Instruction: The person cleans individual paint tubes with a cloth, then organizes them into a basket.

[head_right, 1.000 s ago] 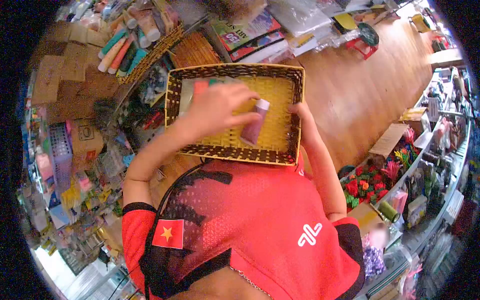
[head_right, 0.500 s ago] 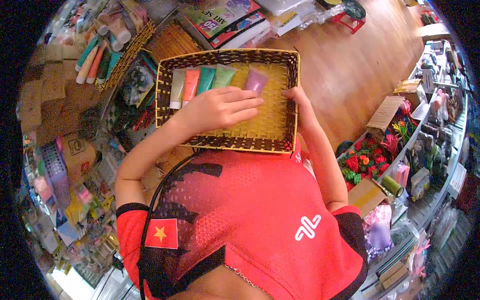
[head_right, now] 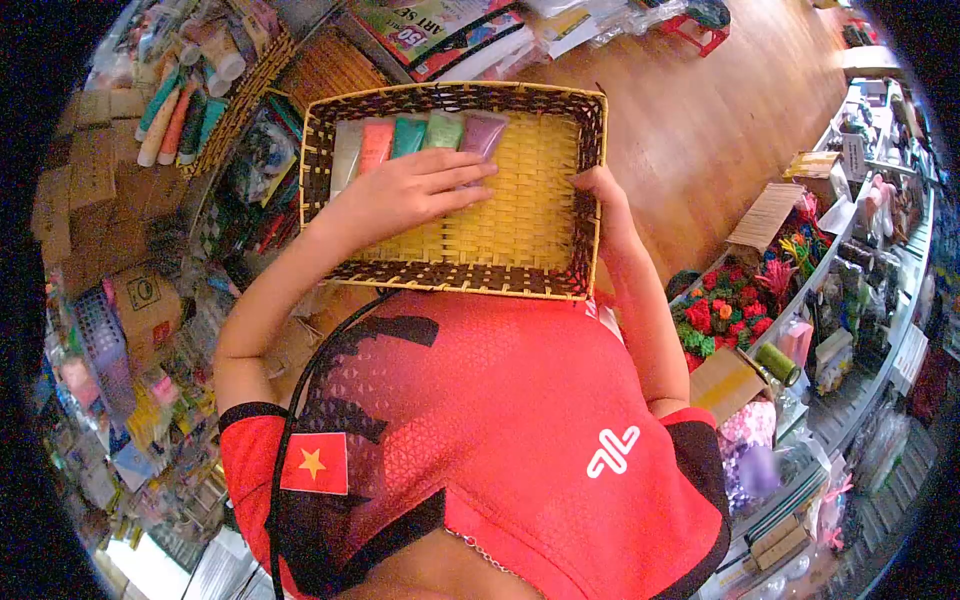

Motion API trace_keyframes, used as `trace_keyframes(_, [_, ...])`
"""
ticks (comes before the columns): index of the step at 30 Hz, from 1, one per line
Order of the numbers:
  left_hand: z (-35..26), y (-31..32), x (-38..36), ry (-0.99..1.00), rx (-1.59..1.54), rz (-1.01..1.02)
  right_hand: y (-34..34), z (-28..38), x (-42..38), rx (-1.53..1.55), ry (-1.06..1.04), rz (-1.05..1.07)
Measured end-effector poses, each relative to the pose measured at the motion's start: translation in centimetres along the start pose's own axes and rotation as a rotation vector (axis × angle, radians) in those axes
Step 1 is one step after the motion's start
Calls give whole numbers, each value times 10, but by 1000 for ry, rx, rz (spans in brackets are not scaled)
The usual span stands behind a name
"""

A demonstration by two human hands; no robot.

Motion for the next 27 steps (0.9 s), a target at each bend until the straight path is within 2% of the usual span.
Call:
trace_keyframes(9, [2, -6, -5, 18, 38, -74, -2, -6, 9, -70, 95, -15])
trace_keyframes(11, [1, -6, -7, 8, 44, -89, 3, 0, 10, -21, 8, 6])
trace_keyframes(14, [1, -3, -9, 5, 87, -76, 2, 3, 11, -80, 4, 2])
trace_keyframes(16, [4, -5, -8, -86, 8, -66, 1, 5, 10, -132, 19, -1])
trace_keyframes(19, [9, -43, -7, -204, -28, -126, 15, 4, 5, -159, 46, 2])
trace_keyframes(21, [28, -84, -11, -228, 69, -147, 20, 2, 10, -132, 54, 17])
trace_keyframes(23, [64, -139, -29, -377, 353, -309, 15, -8, 17, -137, 147, 50])
trace_keyframes(25, [98, -180, -59, -578, 489, -409, 36, 3, 6, -139, 107, 19])
trace_keyframes(26, [106, -190, -68, -573, 501, -413, 38, 3, 7, -134, 101, 30])
trace_keyframes(27, [116, -196, -76, -612, 639, -361, 38, 5, 7, -130, 96, 38])
Point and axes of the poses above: each hand's wrist, its own x-axis towards the middle knuckle, its own y-axis out of the palm, z = x × y, the point moved 8 cm from there along x, towards the middle knuckle, and after that the axes turned 11 degrees about -z, right-handed, at the moved point
